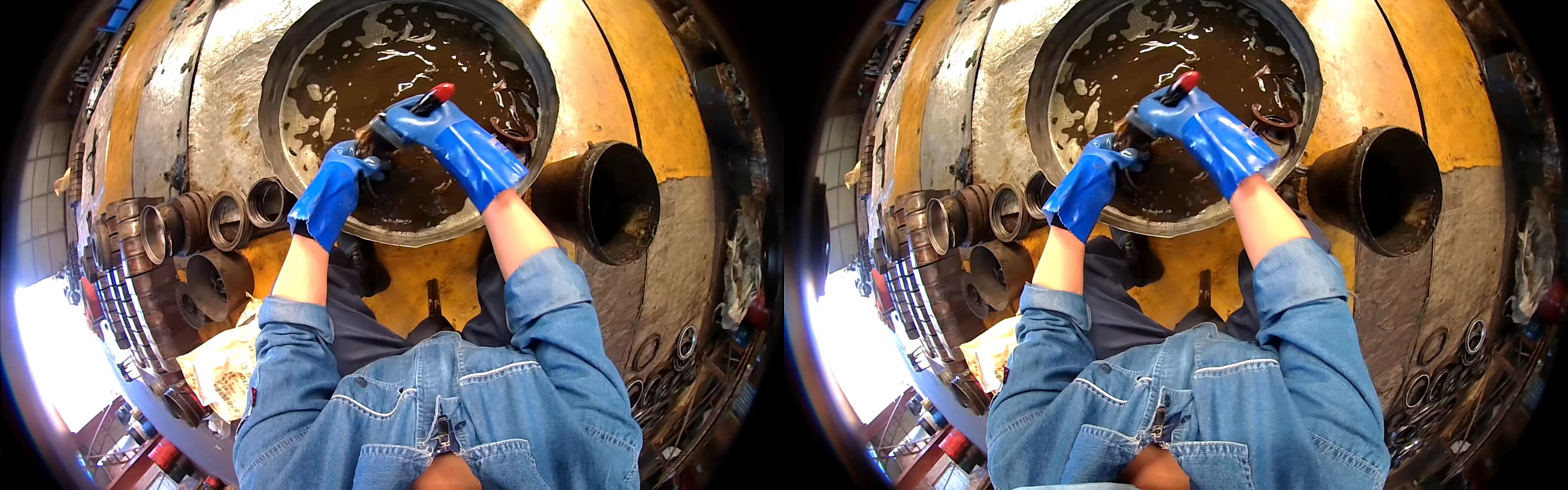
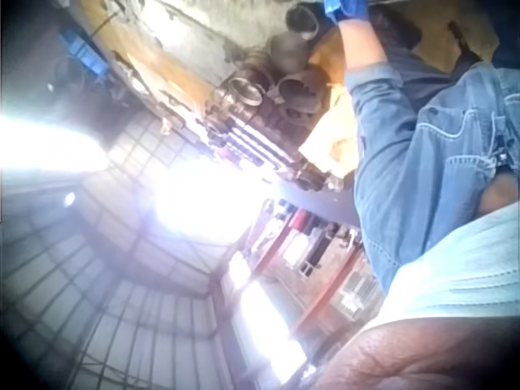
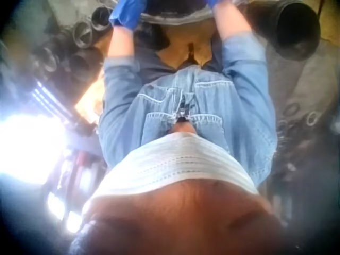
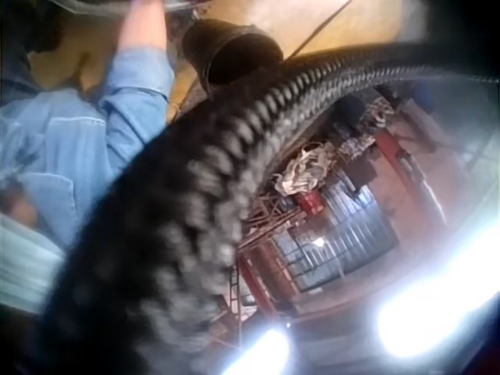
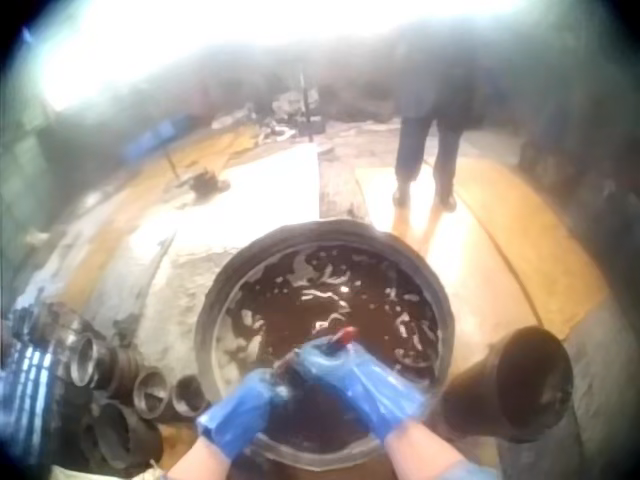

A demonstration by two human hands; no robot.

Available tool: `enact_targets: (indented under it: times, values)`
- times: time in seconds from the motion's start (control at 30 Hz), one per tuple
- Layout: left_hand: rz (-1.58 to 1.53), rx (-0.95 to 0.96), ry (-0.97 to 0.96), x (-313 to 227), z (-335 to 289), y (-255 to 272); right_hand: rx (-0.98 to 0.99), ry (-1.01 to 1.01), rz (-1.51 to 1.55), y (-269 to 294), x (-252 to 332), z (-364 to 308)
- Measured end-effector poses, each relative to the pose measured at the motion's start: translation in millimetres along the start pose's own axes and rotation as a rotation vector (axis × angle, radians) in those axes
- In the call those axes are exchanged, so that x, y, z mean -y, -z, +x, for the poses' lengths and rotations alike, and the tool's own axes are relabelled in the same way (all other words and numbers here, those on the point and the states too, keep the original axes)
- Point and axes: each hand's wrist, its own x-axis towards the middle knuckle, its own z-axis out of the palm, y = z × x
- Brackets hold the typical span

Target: The person cleans black metal rings in a basin of dark liquid using a brush and moves them into a bucket.

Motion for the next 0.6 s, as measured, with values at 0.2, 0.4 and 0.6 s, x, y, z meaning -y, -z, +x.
enact_targets:
  times: [0.2, 0.4, 0.6]
  values:
    - [0.001, -0.056, 0.089, -7.4, -11.4, 1.0, -0.118, -0.050, 0.001, 11.3, -12.9, -3.2]
    - [-0.022, 0.040, 0.069, -5.1, -9.0, 2.4, 0.010, -0.036, -0.013, -0.1, -6.8, 7.8]
    - [-0.074, 0.082, 0.071, -11.7, -21.4, -13.5, -0.386, -0.113, -0.080, 4.6, -22.7, -11.2]
